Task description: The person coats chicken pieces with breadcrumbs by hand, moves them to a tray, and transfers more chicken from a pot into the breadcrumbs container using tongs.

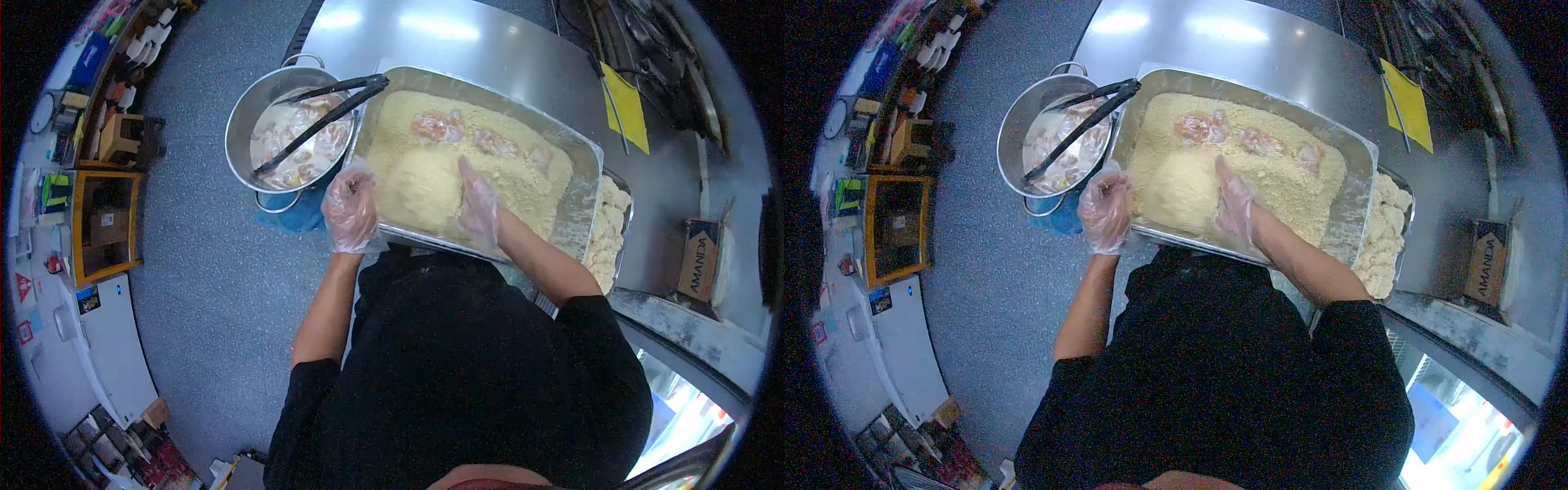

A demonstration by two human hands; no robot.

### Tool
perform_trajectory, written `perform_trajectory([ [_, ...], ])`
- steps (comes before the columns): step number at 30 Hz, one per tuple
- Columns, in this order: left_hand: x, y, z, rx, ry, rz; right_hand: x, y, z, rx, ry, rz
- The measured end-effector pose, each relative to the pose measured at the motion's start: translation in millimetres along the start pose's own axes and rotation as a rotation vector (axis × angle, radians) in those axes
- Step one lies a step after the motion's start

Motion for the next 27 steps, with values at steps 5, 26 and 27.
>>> perform_trajectory([
  [5,11.7,-9.8,0.8,-0.014,-0.004,0.103,32.3,11.6,-44.0,-0.113,-0.619,1.701],
  [26,-3.2,-5.1,-0.3,0.104,0.102,-0.259,-23.3,60.3,-79.8,0.552,-1.006,2.230],
  [27,-10.1,-4.8,-2.9,0.087,0.137,-0.258,-18.6,59.7,-88.7,0.553,-1.002,2.226],
])
Point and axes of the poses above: each hand's wrist, its own z-axis away from the middle knuckle, its own y-axis out of the palm, x = y × z, the point moved 8 cm from there along -z, towards the middle knuckle, and after that the axes turned 8 degrees about -y, right-handed, at the moved point
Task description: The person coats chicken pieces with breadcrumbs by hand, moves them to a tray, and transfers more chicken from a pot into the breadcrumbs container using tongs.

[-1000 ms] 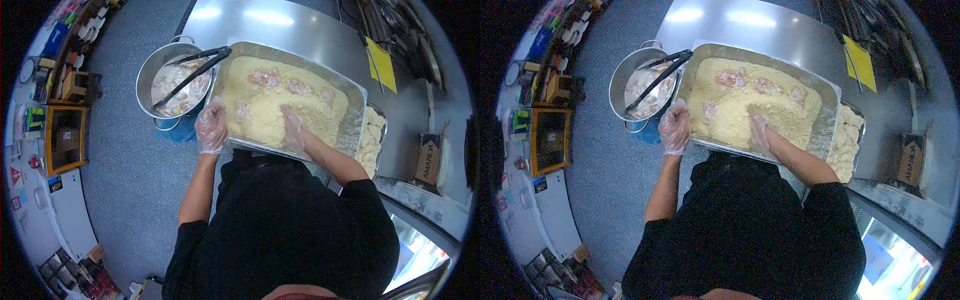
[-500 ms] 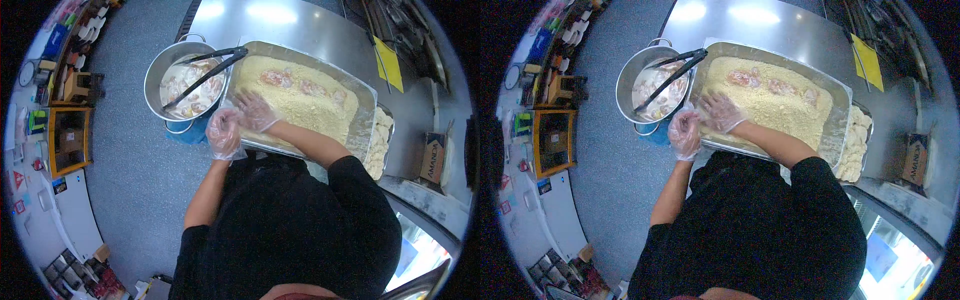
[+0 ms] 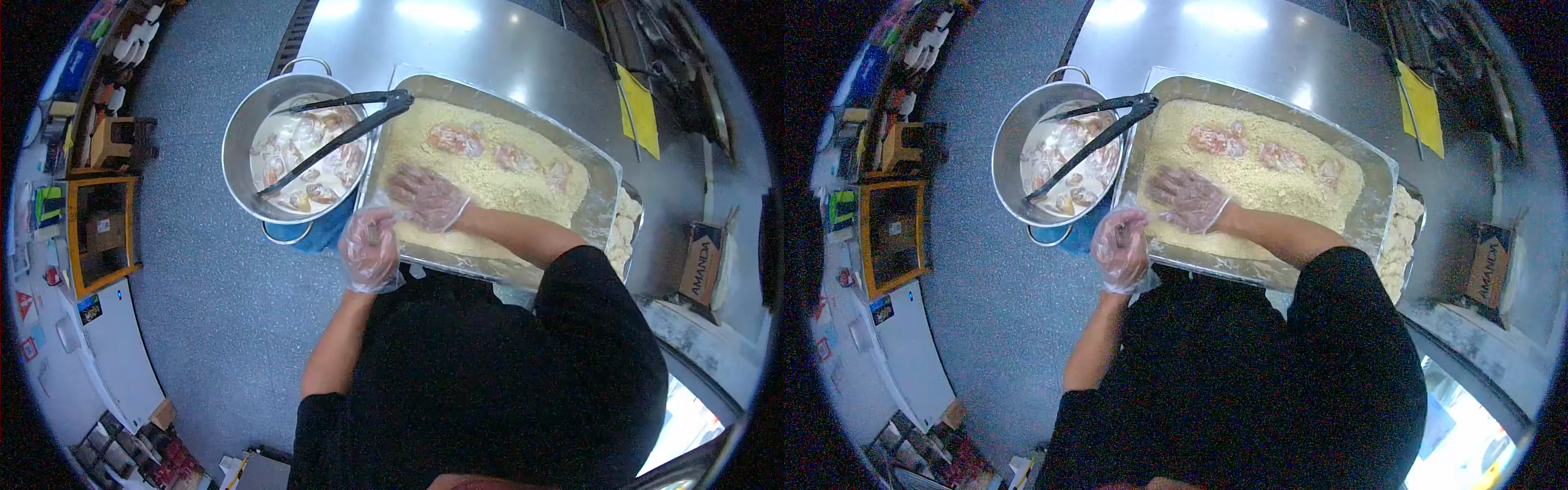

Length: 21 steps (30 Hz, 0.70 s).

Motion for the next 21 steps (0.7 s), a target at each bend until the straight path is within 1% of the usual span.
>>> perform_trajectory([
  [2,-13.7,-4.3,2.7,0.006,0.032,-0.069,6.4,7.1,3.5,0.018,-0.038,0.041],
  [3,-12.3,-4.9,6.7,0.021,0.027,-0.065,11.3,8.9,6.6,0.022,-0.024,0.034],
  [5,-4.2,-1.5,3.2,0.021,-0.013,0.043,4.9,4.9,3.6,0.070,-0.030,0.035],
  [6,-1.7,-1.7,4.1,0.035,-0.007,0.031,4.3,5.5,3.9,0.037,0.013,-0.017],
  [7,-0.5,-3.7,3.7,0.022,-0.005,0.037,10.3,3.2,5.6,0.042,0.004,-0.007],
  [9,3.3,-2.2,5.3,0.010,0.005,0.103,17.6,7.6,13.4,0.106,-0.010,-0.086],
  [10,11.4,0.9,8.8,0.030,-0.052,0.152,15.5,11.2,10.5,0.107,-0.038,-0.101],
  [11,15.3,2.5,9.3,0.031,-0.061,0.151,12.6,14.2,9.3,0.113,-0.038,-0.108],
  [13,8.2,2.0,8.5,0.026,-0.008,0.127,11.3,21.3,10.8,0.156,-0.044,-0.065],
  [14,6.5,1.5,10.1,0.043,-0.021,0.124,13.8,25.4,14.2,0.160,-0.032,-0.083],
  [16,-12.8,-2.7,2.9,-0.008,0.122,0.013,14.3,21.2,13.4,0.104,-0.071,-0.077],
  [17,-14.7,-4.5,-0.6,-0.026,0.138,0.019,11.2,16.4,12.1,0.100,-0.081,-0.055],
  [19,-9.6,-2.1,-1.2,0.059,0.041,0.028,16.9,6.3,21.6,0.128,-0.042,-0.110],
  [21,-6.6,-2.3,-0.5,0.023,0.052,0.039,13.3,1.3,32.1,0.181,-0.035,-0.124],
])
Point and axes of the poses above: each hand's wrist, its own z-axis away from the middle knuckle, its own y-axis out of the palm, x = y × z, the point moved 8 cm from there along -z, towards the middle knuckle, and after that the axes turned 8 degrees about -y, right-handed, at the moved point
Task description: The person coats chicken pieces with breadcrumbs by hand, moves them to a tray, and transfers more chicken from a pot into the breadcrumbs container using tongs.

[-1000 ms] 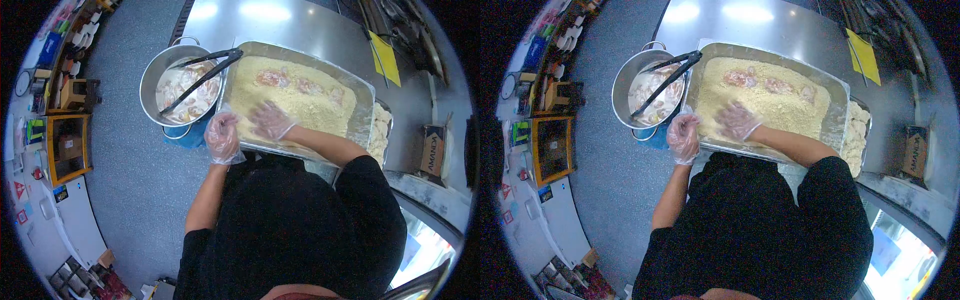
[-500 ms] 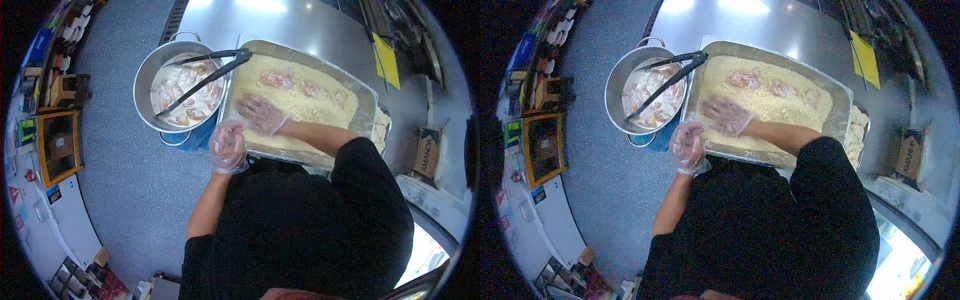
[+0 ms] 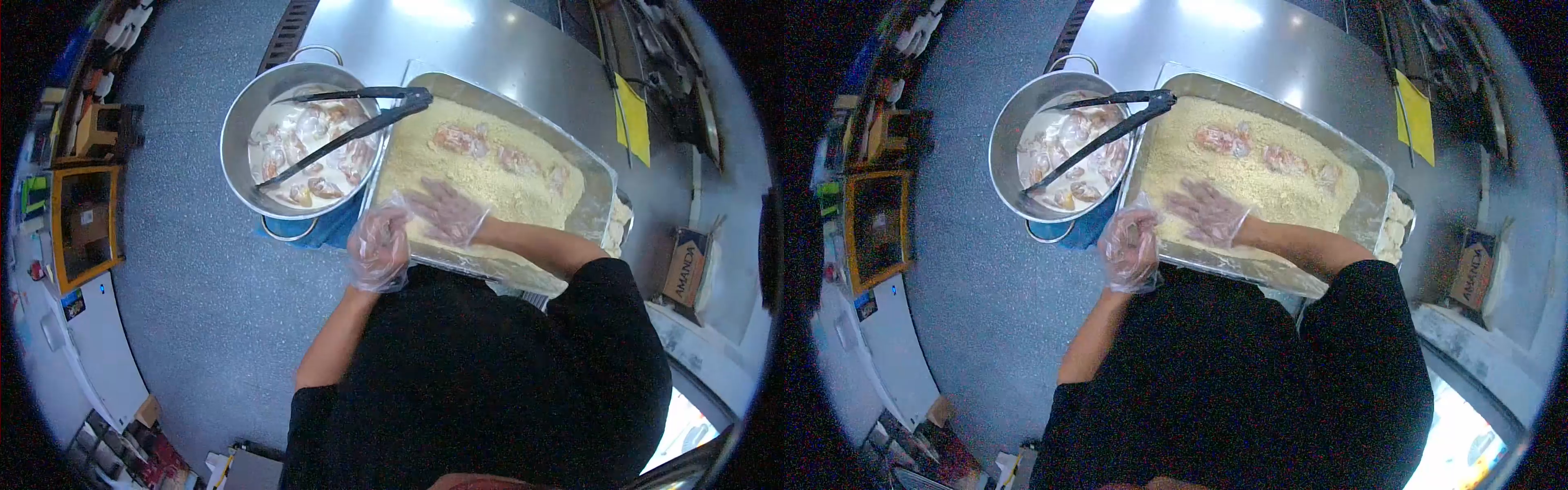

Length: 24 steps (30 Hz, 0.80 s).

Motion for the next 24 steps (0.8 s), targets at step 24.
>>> perform_trajectory([
  [24,-15.9,-1.8,1.3,0.086,0.200,0.015,-10.8,40.2,127.3,-0.312,1.316,-1.719],
])
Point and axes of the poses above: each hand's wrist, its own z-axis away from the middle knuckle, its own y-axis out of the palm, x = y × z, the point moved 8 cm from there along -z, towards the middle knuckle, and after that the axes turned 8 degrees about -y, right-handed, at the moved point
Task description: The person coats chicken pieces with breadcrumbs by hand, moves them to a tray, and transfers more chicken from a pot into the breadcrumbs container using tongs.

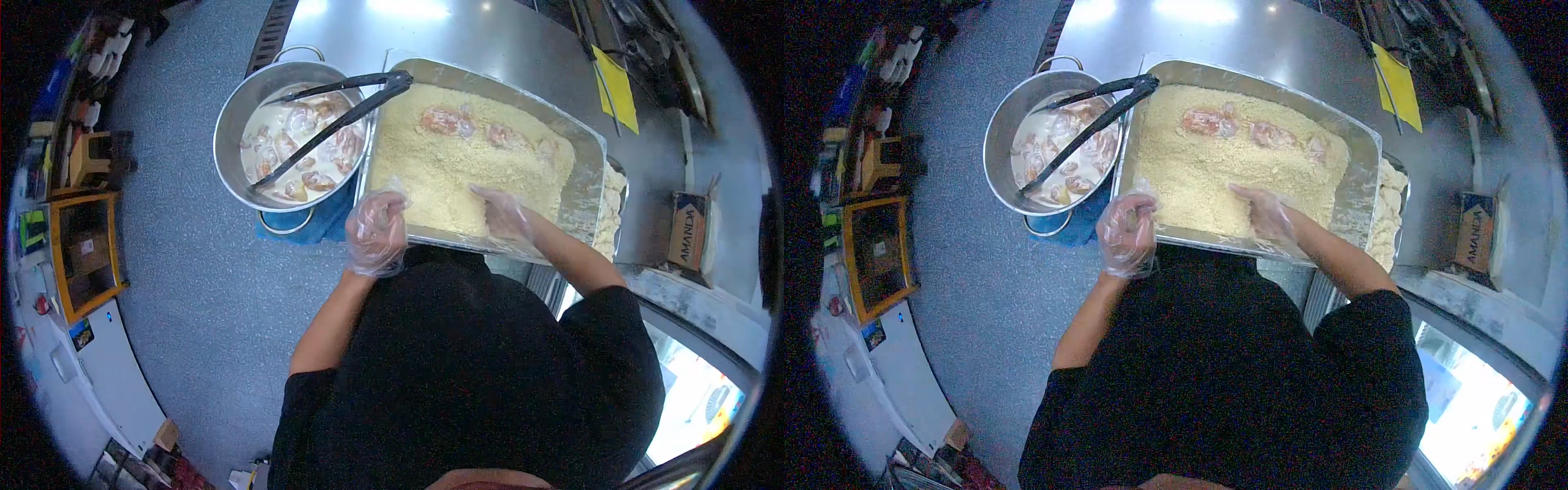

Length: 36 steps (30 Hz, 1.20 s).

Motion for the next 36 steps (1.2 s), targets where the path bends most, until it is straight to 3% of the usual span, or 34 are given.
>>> perform_trajectory([
  [1,-1.8,-0.3,-0.5,0.004,0.005,-0.001,6.8,29.3,-3.1,0.232,-0.034,-0.232],
  [2,-2.3,0.1,-1.4,0.027,-0.008,0.023,7.2,37.7,-4.0,0.234,-0.038,-0.239],
  [4,-2.9,1.3,-2.2,0.050,-0.012,0.041,54.4,64.3,9.5,0.257,-0.725,0.668],
  [5,-0.2,2.5,-0.5,0.056,-0.023,0.022,60.3,78.5,9.8,0.258,-0.733,0.662],
  [7,1.9,4.0,0.6,0.066,-0.027,-0.003,33.4,68.9,-0.5,-0.069,-0.100,0.070],
  [11,1.4,1.8,-0.3,0.063,-0.090,0.073,31.4,39.9,-25.4,-0.149,-0.167,0.292],
  [13,1.6,4.3,-0.4,0.074,-0.118,0.104,63.9,38.8,11.8,-0.181,-0.192,0.597],
  [14,3.9,6.6,-0.3,0.084,-0.110,0.068,60.8,31.9,8.3,-0.189,-0.197,0.588],
  [16,9.4,11.1,-3.2,0.101,-0.090,0.039,80.3,19.2,11.8,-0.348,-0.429,1.053],
  [17,33.2,26.6,-2.2,0.266,-0.365,0.206,76.1,9.7,14.7,-0.359,-0.431,1.045],
  [18,50.2,44.7,6.2,0.434,-0.643,0.370,88.3,15.9,36.5,-0.378,-0.586,1.192],
  [19,44.9,47.9,-0.3,0.446,-0.636,0.370,100.4,24.2,60.4,-0.397,-0.741,1.337],
  [21,8.1,60.2,-20.9,0.567,-0.123,-0.343,115.2,25.5,94.6,-0.381,-0.643,1.399],
  [23,6.3,78.4,-32.6,0.682,-0.139,-0.433,109.7,12.9,104.0,-0.370,-0.542,1.456],
  [25,11.7,95.7,-35.7,0.805,-0.158,-0.546,106.3,9.3,111.4,-0.426,-0.901,1.620],
  [26,9.6,100.6,-37.7,0.818,-0.146,-0.547,98.4,-1.7,105.7,-0.438,-0.893,1.607],
  [28,12.8,106.9,-41.6,0.839,-0.188,-0.667,89.0,-9.8,104.2,-0.426,-1.184,1.560],
  [29,13.4,110.2,-41.6,0.855,-0.191,-0.680,76.2,-24.6,96.9,-0.437,-1.177,1.547],
  [31,27.9,119.8,-39.4,0.947,-0.257,-0.763,62.3,-53.3,114.1,-0.476,-1.474,1.198],
  [32,44.4,123.8,-35.2,1.023,-0.335,-0.843,54.7,-65.6,115.8,-0.479,-1.469,1.188],
  [34,77.6,141.3,-20.1,1.102,-0.318,-0.846,40.3,-111.5,102.6,-0.661,-0.915,1.149],
  [35,76.7,145.8,-17.7,1.118,-0.320,-0.899,32.9,-128.1,101.8,-0.738,-0.777,1.135],
  [36,76.2,149.5,-15.2,1.134,-0.321,-0.955,24.7,-138.1,93.0,-0.735,-0.775,1.118],
])
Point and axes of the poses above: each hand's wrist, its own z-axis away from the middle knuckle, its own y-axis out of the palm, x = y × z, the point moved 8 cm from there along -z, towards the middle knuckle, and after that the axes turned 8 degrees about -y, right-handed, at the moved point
